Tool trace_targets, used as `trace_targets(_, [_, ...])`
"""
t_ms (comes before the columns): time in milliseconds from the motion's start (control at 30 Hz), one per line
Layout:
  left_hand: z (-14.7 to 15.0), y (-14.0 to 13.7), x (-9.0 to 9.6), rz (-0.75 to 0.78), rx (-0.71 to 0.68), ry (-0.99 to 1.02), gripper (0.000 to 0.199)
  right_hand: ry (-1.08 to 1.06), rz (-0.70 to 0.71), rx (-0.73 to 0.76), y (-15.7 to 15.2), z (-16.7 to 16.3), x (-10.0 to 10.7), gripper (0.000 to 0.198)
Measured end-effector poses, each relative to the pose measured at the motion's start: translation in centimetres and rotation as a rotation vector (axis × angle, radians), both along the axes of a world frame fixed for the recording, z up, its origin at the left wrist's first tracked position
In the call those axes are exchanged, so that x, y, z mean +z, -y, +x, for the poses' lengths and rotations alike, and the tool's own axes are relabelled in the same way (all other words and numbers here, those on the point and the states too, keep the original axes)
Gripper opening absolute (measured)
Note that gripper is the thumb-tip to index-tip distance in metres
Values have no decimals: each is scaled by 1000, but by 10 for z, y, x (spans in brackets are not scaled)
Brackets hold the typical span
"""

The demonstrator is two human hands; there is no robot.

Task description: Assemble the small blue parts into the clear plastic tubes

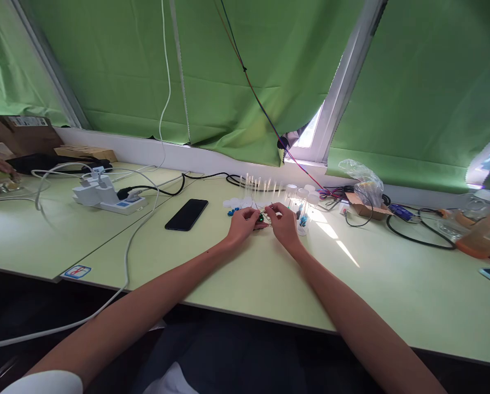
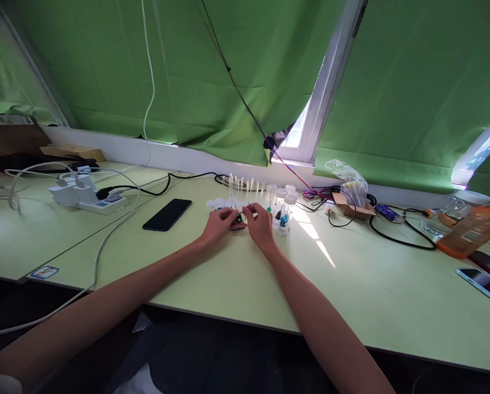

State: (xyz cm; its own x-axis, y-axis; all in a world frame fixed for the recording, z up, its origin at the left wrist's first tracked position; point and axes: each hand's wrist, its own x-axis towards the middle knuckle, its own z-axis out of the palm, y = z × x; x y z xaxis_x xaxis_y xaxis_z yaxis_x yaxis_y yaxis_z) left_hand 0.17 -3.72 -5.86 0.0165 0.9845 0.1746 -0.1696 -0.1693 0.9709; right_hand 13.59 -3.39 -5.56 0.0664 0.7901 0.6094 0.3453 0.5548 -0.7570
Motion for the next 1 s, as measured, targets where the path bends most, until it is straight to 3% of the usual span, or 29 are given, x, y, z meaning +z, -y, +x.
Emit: trace_targets(1000, [0,-1,-3,30,46,-37,22,-95,-18,-79,8,-14,-6,22])
